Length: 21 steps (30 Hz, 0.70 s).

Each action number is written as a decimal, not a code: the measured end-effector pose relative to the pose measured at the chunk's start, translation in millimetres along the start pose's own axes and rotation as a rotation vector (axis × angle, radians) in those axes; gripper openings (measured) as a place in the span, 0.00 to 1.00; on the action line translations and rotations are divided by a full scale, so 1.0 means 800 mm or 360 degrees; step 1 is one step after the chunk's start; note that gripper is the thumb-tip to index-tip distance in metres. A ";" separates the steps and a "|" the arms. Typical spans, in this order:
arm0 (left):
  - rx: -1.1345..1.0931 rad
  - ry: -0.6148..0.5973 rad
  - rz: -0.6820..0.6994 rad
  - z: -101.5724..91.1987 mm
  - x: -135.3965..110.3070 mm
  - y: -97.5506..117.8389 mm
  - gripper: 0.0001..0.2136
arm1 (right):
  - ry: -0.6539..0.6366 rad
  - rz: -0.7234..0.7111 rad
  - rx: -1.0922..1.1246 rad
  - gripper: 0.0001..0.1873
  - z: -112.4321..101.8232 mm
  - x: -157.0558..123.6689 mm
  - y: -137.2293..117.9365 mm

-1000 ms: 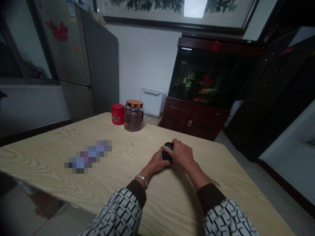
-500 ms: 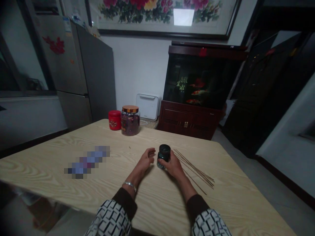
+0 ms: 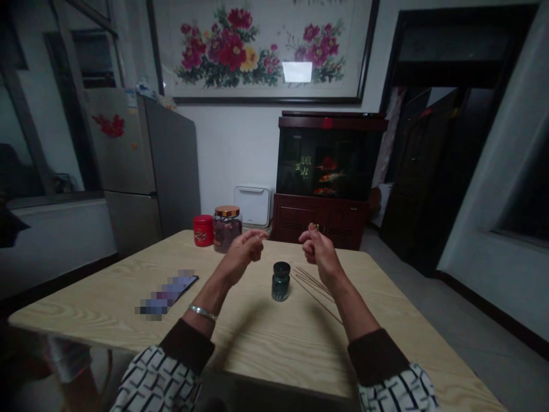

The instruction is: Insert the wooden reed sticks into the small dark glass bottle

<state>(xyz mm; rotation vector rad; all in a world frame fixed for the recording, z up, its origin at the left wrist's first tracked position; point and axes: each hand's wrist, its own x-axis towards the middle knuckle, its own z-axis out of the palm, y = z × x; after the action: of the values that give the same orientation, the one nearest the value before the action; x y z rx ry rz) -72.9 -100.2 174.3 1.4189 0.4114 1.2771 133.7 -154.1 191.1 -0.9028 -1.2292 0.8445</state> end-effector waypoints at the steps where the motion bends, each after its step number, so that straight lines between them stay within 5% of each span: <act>1: -0.0143 -0.0062 0.0046 0.008 0.004 0.027 0.14 | -0.0083 -0.0030 0.0082 0.29 0.006 0.002 -0.026; 7: -0.0426 -0.0486 0.0147 0.039 0.010 0.167 0.32 | -0.0771 -0.0111 0.0295 0.36 0.021 0.007 -0.161; 10: -0.0505 -0.0669 0.0126 0.041 0.011 0.194 0.36 | -0.0928 -0.0090 0.0343 0.38 0.021 0.008 -0.183; 13: -0.0600 -0.0862 -0.0044 0.033 0.009 0.163 0.37 | -0.1120 0.0052 0.0476 0.39 0.017 0.005 -0.147; 16: -0.0634 -0.0867 -0.0322 0.015 0.001 0.090 0.37 | -0.1259 0.0284 0.0612 0.40 0.011 0.000 -0.073; 21: -0.0734 -0.0840 -0.0538 -0.011 -0.010 -0.007 0.37 | -0.1172 0.0501 0.0739 0.41 -0.006 -0.003 0.013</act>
<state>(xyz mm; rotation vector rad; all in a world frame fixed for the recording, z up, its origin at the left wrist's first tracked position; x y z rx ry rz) -81.0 -100.7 164.0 1.1673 -0.0112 0.6321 137.3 -152.7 180.1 -0.4038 -1.4264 1.7351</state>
